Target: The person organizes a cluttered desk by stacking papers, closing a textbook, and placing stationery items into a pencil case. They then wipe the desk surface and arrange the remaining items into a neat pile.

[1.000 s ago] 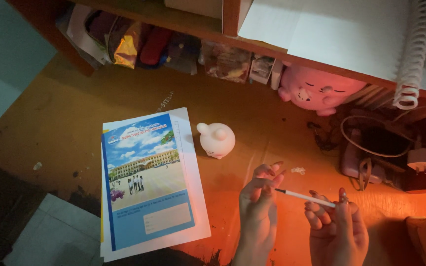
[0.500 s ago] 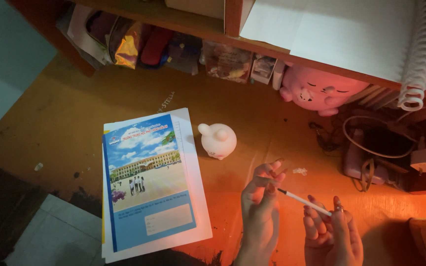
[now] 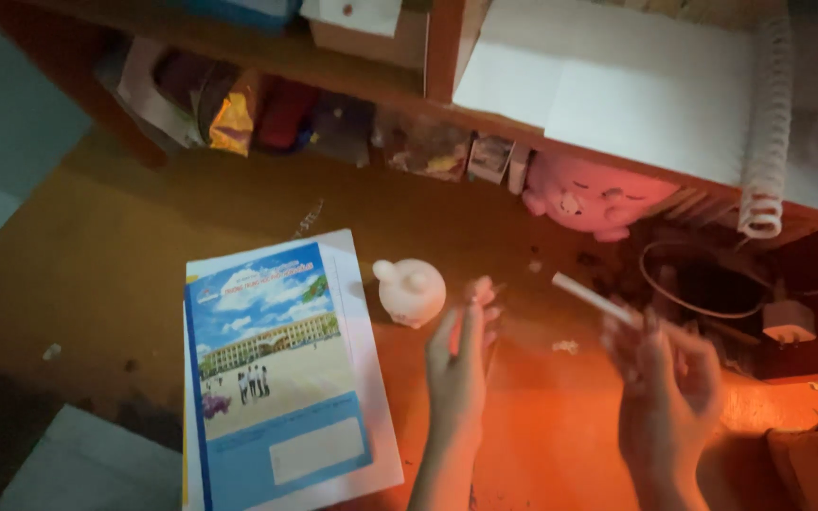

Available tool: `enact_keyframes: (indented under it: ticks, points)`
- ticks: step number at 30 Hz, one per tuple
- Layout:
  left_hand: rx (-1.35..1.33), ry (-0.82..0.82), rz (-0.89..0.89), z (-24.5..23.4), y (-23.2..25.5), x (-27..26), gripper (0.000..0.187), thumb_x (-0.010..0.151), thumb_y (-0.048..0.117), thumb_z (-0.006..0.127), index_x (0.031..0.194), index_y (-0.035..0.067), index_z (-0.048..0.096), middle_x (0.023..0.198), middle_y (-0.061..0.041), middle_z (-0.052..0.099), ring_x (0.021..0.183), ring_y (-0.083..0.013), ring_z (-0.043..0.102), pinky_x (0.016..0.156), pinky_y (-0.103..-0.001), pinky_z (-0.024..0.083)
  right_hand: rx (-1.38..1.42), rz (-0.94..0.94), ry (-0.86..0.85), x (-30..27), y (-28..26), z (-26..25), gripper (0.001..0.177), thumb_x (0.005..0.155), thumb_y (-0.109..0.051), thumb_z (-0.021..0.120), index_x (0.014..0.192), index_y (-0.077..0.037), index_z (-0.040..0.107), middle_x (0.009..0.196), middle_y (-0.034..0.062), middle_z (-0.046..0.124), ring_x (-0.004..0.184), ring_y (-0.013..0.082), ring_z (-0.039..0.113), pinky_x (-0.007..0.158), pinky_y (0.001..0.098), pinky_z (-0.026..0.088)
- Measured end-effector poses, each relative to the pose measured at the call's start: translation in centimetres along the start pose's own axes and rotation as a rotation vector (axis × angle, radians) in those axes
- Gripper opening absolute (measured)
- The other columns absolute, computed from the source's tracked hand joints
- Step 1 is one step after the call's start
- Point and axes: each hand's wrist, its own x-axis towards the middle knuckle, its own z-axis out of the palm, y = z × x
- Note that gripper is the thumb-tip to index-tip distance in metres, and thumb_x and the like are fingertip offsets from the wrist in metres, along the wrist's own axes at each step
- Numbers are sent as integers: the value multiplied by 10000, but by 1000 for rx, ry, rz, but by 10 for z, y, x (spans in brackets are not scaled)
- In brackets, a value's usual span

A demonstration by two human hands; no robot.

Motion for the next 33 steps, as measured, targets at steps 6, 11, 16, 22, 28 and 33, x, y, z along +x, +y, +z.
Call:
enact_keyframes:
  ticks: [6, 11, 16, 22, 28, 33]
  points:
    - [-78, 53, 108, -23, 50, 7, 454, 901, 296, 424, 1211, 68, 664, 1174, -111, 724, 1026, -188, 704, 880, -296, 550, -191, -411, -242, 69, 21, 44, 46, 1000, 36, 534, 997, 66, 499, 962, 272, 625, 968, 360, 697, 876, 405, 625]
    - [-99, 116, 63, -47, 68, 13, 479, 888, 295, 435, 1230, 47, 662, 1111, -131, 734, 960, -202, 710, 878, -301, 548, -427, -573, -369, 110, 30, 92, 60, 976, -51, 608, 993, 6, 611, 1066, 137, 679, 998, 219, 681, 893, 300, 549]
    - [-170, 248, -28, -62, 94, 2, 439, 899, 258, 469, 1159, -7, 703, 1027, -147, 739, 908, -227, 705, 879, -329, 554, -842, -745, -375, 158, 68, 102, 144, 970, -162, 599, 1005, -82, 714, 847, 70, 677, 739, 178, 599, 676, 315, 434]
    - [-134, 342, -8, -108, 46, 21, 460, 900, 276, 460, 1200, 1, 674, 1076, -184, 740, 965, -258, 715, 884, -355, 562, -1069, -902, -466, 195, 102, 115, 192, 1020, -217, 554, 911, -107, 668, 686, 94, 644, 549, 226, 541, 552, 387, 361]
    - [-106, 352, 42, -122, 37, 27, 458, 912, 291, 443, 1177, 2, 679, 1046, -164, 743, 933, -246, 708, 873, -347, 563, -1205, -762, -564, 179, 97, 140, 365, 873, -174, 470, 1212, -194, 604, 999, 93, 701, 812, 356, 627, 607, 501, 482]
    - [-95, 295, 196, -132, 26, 40, 480, 920, 317, 418, 1157, -16, 670, 1017, -170, 743, 906, -246, 717, 834, -328, 570, -1200, -742, -392, 133, 84, 149, 403, 919, -201, 535, 1313, -203, 618, 757, 129, 657, 671, 369, 597, 565, 508, 472]
